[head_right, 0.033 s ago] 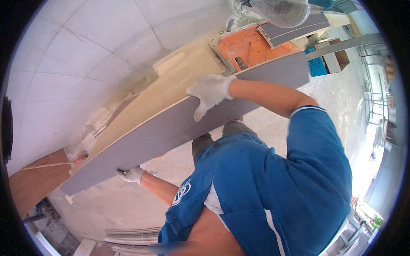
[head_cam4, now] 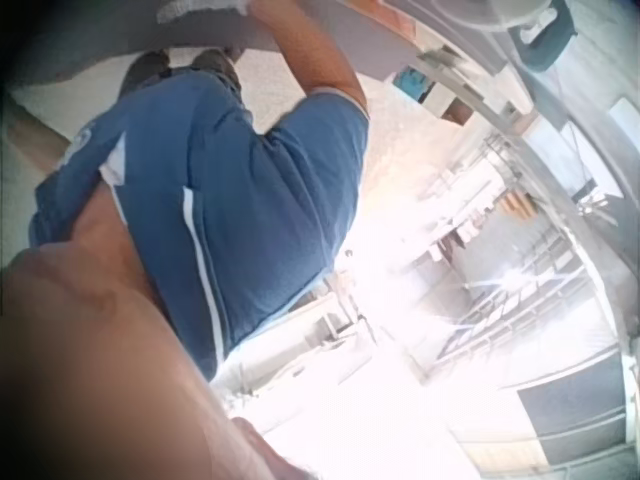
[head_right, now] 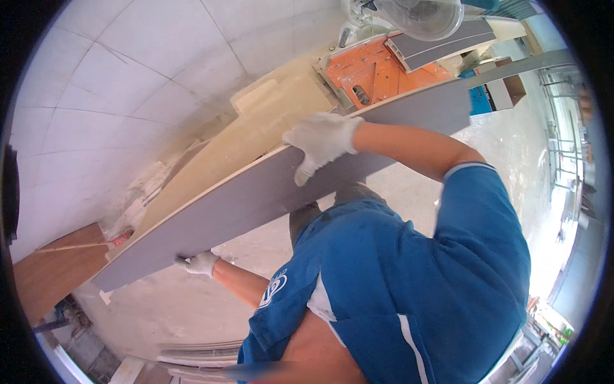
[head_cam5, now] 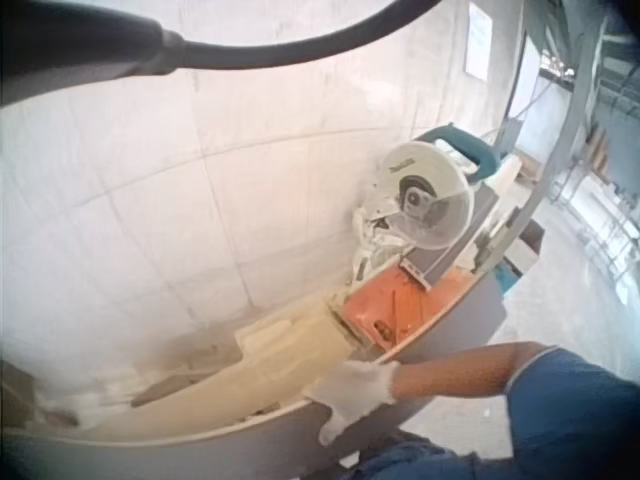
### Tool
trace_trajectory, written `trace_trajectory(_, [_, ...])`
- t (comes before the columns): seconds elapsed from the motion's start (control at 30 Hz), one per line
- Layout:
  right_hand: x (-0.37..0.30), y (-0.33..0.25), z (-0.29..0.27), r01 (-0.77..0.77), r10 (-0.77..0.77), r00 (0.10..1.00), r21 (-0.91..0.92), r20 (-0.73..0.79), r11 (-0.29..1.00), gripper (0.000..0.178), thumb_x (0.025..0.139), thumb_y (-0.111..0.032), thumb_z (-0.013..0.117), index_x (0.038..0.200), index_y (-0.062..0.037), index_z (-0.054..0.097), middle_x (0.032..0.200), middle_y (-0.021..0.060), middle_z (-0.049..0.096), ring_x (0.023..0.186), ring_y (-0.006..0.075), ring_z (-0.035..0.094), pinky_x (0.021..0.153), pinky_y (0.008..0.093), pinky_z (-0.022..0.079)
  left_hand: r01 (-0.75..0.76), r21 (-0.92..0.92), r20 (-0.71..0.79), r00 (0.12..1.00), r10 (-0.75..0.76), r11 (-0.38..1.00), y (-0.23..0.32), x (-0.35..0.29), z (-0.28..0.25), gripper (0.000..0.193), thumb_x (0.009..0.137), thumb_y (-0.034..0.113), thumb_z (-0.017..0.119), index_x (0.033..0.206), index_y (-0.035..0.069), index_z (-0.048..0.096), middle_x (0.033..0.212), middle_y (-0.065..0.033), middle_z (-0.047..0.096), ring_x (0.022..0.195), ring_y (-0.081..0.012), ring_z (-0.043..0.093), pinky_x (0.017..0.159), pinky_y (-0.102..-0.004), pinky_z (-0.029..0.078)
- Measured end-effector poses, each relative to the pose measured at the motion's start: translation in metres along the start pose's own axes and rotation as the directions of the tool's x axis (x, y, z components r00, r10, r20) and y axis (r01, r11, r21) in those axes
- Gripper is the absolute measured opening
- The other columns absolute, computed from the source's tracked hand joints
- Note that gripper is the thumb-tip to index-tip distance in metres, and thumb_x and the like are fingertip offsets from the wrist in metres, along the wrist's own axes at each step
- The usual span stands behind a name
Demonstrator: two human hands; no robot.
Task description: The person measures and cuts a long gray panel using a circular saw, then stacks the cut pieces on a workbench. They use a measuring tape and a utility knife to mark and trim the panels, handling them one at a time.
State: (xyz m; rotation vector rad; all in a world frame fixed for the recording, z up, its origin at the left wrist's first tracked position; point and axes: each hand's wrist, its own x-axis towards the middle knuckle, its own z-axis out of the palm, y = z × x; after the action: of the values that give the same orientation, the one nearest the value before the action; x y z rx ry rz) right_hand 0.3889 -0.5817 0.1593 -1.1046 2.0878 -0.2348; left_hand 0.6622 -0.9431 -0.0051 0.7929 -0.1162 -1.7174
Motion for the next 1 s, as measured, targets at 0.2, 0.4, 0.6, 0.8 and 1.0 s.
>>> trace_trajectory(0.2, [-0.136,-0.010,-0.012,-0.029,-0.097,0.880,-0.255,-0.466,0.967,0.065,0.070,-0.050,0.085,0.111,-0.0035,0.065,0.103,0.0144,0.070,0.101,0.0314,0.068,0.087,0.0433,0.051,-0.235,0.075,0.384,0.904,0.190,0.969,-0.028,-0.106,0.053,0.069,0.103,0.052,0.051,0.156,0.009,0.038,0.162,-0.0130,0.036,0.147,-0.0325,0.036,0.124,-0.0490,0.028])
trace_trajectory(0.4, [-0.270,0.022,0.033,-0.165,-0.170,0.571,-0.315,-0.803,0.935,0.063,0.064,-0.044,0.088,0.109,-0.0096,0.062,0.094,0.0096,0.064,0.092,0.0301,0.065,0.082,0.0435,0.050,-0.480,0.120,0.652,0.698,0.295,0.869,-0.031,-0.216,0.111,0.081,0.100,0.070,0.030,0.160,0.016,0.031,0.160,-0.0167,0.035,0.146,-0.0335,0.038,0.120,-0.0552,0.035])
trace_trajectory(0.6, [-0.436,0.084,0.126,-0.317,-0.136,0.215,-0.201,-0.967,0.927,0.058,0.065,-0.042,0.088,0.106,-0.0109,0.061,0.094,0.0088,0.065,0.092,0.0292,0.066,0.083,0.0430,0.050,-0.177,-0.238,0.854,0.430,0.293,0.955,-0.038,-0.375,0.122,0.041,0.100,0.046,0.055,0.109,0.006,0.060,0.097,-0.0102,0.065,0.084,-0.0229,0.064,0.069,-0.0326,0.054])
trace_trajectory(0.8, [-0.587,0.105,0.170,-0.361,-0.091,0.067,-0.110,-0.994,0.926,0.060,0.063,-0.046,0.089,0.105,-0.0126,0.063,0.095,0.0082,0.065,0.093,0.0300,0.066,0.084,0.0426,0.051,0.140,-0.218,0.931,0.328,0.162,0.966,-0.058,-0.611,0.106,0.041,0.083,0.047,0.083,0.110,0.017,0.075,0.119,-0.0075,0.073,0.114,-0.0248,0.064,0.100,-0.0445,0.050])
trace_trajectory(1.0, [-0.739,0.199,0.196,-0.510,-0.052,-0.049,-0.019,-0.997,0.860,0.066,0.058,-0.050,0.090,0.106,-0.0137,0.063,0.098,0.0072,0.064,0.098,0.0291,0.064,0.085,0.0421,0.048,0.624,-0.216,0.974,0.087,0.208,0.751,-0.143,-0.843,0.049,0.029,0.089,0.036,0.080,0.109,0.016,0.074,0.110,-0.0075,0.074,0.105,-0.0240,0.068,0.091,-0.0431,0.056])
